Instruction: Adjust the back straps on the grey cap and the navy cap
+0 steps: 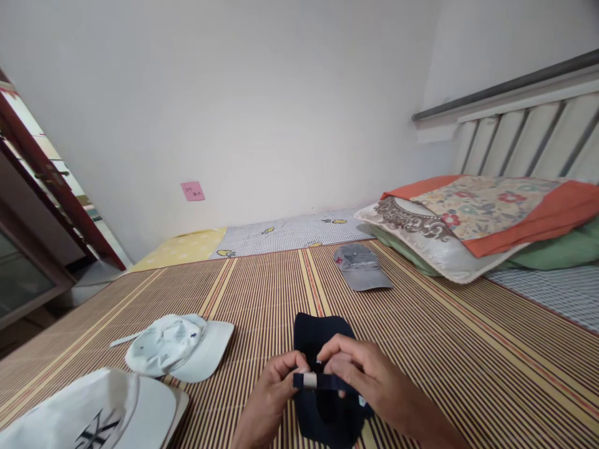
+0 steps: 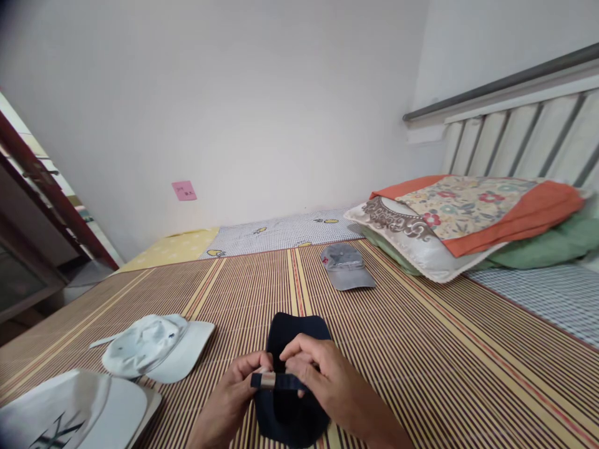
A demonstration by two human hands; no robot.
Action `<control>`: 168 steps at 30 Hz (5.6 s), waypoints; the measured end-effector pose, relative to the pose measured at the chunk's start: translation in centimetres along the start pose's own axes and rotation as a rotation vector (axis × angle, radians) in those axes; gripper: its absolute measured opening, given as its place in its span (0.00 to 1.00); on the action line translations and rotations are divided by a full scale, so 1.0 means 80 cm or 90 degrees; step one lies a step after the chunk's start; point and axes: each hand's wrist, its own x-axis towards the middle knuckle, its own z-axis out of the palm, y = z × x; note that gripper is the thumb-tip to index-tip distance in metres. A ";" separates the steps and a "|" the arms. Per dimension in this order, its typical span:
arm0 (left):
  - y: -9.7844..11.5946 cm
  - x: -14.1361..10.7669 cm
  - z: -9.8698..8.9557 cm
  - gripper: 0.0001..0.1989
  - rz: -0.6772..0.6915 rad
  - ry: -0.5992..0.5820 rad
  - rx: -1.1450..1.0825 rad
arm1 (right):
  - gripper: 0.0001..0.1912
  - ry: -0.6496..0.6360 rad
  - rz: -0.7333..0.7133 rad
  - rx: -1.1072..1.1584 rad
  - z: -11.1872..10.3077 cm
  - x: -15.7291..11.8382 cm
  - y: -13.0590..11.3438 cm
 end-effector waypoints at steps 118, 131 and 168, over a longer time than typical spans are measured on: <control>0.007 -0.007 -0.022 0.22 0.021 -0.054 0.037 | 0.16 -0.071 -0.028 0.169 -0.039 0.007 0.075; 0.004 -0.002 -0.016 0.21 0.015 -0.032 -0.021 | 0.20 0.058 -0.021 -0.159 -0.007 -0.001 0.004; 0.012 -0.004 -0.005 0.20 -0.002 -0.021 -0.016 | 0.17 0.060 -0.164 -0.221 0.016 0.014 0.009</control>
